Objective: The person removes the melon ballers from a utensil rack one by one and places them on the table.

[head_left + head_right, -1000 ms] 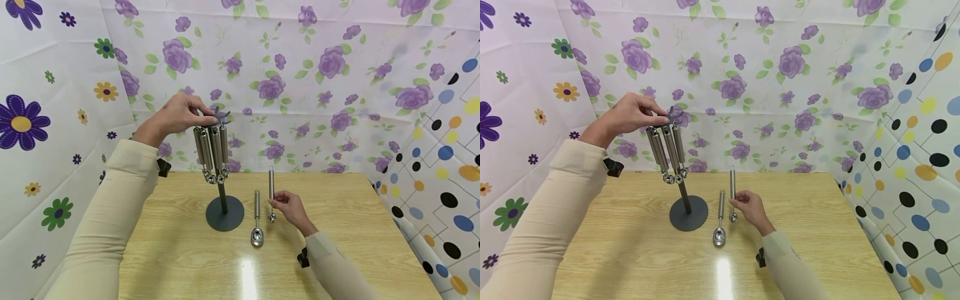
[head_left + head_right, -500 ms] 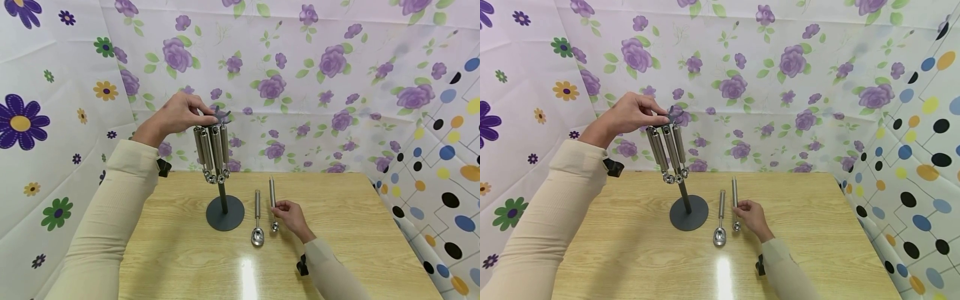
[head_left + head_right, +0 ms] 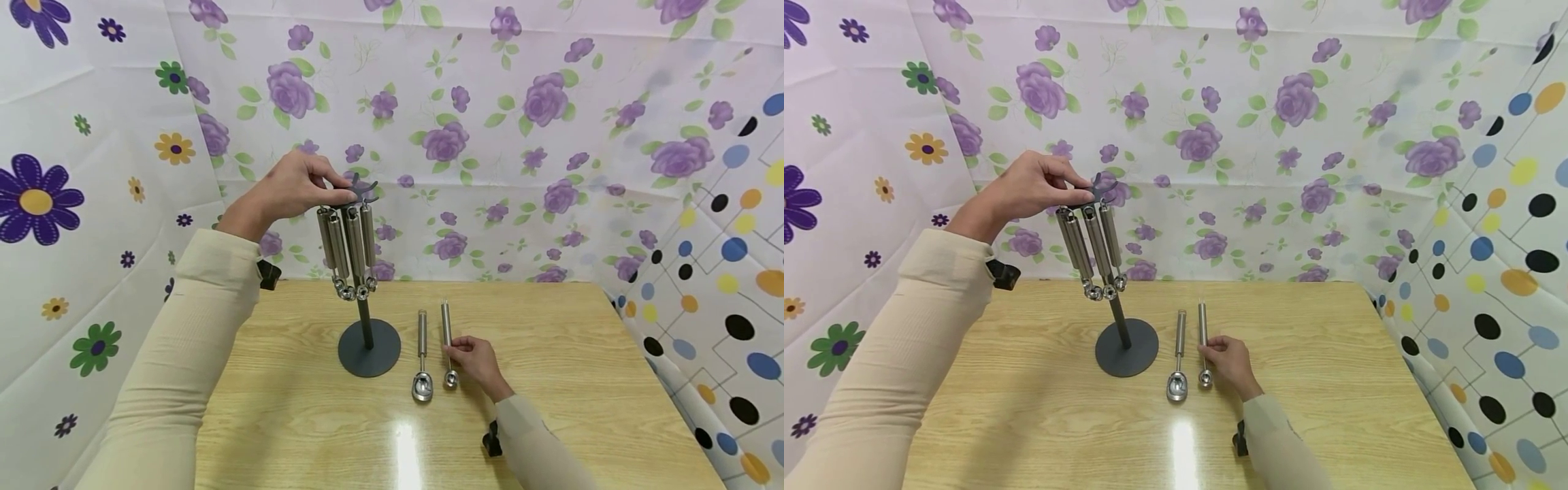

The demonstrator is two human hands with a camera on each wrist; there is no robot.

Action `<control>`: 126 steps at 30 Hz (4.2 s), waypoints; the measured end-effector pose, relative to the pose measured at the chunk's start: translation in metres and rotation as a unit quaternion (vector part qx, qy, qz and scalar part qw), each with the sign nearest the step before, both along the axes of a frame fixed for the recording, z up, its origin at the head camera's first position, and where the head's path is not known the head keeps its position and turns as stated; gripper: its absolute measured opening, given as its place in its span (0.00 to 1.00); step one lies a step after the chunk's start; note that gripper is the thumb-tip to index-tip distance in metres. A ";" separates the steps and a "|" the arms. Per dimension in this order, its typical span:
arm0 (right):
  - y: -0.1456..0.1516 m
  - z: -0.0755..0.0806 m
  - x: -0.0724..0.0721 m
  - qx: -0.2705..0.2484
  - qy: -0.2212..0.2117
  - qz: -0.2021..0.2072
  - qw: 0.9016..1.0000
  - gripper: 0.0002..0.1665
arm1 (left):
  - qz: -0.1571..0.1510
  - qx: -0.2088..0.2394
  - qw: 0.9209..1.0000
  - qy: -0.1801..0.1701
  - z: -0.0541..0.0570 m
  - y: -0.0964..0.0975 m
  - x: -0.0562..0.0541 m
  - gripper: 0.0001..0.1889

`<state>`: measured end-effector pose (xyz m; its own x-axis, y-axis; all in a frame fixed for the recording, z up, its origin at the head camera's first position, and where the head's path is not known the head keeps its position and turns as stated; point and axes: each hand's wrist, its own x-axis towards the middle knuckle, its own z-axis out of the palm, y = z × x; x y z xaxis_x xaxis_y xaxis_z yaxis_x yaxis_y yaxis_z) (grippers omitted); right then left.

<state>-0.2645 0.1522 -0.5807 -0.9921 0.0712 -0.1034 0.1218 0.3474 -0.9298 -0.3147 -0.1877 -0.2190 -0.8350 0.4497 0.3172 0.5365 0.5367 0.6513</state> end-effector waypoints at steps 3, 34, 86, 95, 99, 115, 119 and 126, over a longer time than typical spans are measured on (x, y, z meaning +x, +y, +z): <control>0.000 -0.001 0.001 -0.002 -0.009 -0.001 1.000 0.15 | 0.000 0.001 1.000 0.000 -0.001 0.000 0.000 0.10; -0.009 0.003 -0.005 0.037 -0.089 -0.025 0.995 0.13 | 0.012 -0.007 1.000 -0.009 0.000 0.000 -0.001 0.11; 0.004 0.056 -0.009 0.042 0.040 0.054 0.997 0.19 | 0.037 -0.076 0.996 -0.016 0.011 0.010 0.003 0.15; -0.012 0.133 -0.015 -0.025 0.092 0.139 0.986 0.19 | 0.054 -0.128 0.990 -0.018 0.017 0.012 0.006 0.14; -0.020 0.166 -0.021 -0.035 0.112 0.155 0.981 0.20 | 0.054 -0.129 0.990 -0.012 0.016 0.013 0.006 0.14; -0.060 0.236 -0.032 0.006 0.183 0.217 0.959 0.20 | 0.009 -0.155 0.987 -0.051 0.021 0.005 0.008 0.15; -0.073 0.244 -0.034 -0.007 0.179 0.238 0.955 0.20 | 0.018 -0.154 0.986 -0.058 0.021 0.004 0.007 0.16; -0.087 0.247 -0.039 -0.027 0.178 0.250 0.951 0.19 | 0.021 -0.135 0.989 -0.061 0.020 0.004 0.006 0.16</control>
<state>-0.3035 0.0653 -0.3336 -0.8736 -0.4141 0.2557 -0.3722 0.2300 -0.8992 -0.3088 -0.1842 -0.1987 -0.8790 0.4689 0.0863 0.4371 0.7203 0.5387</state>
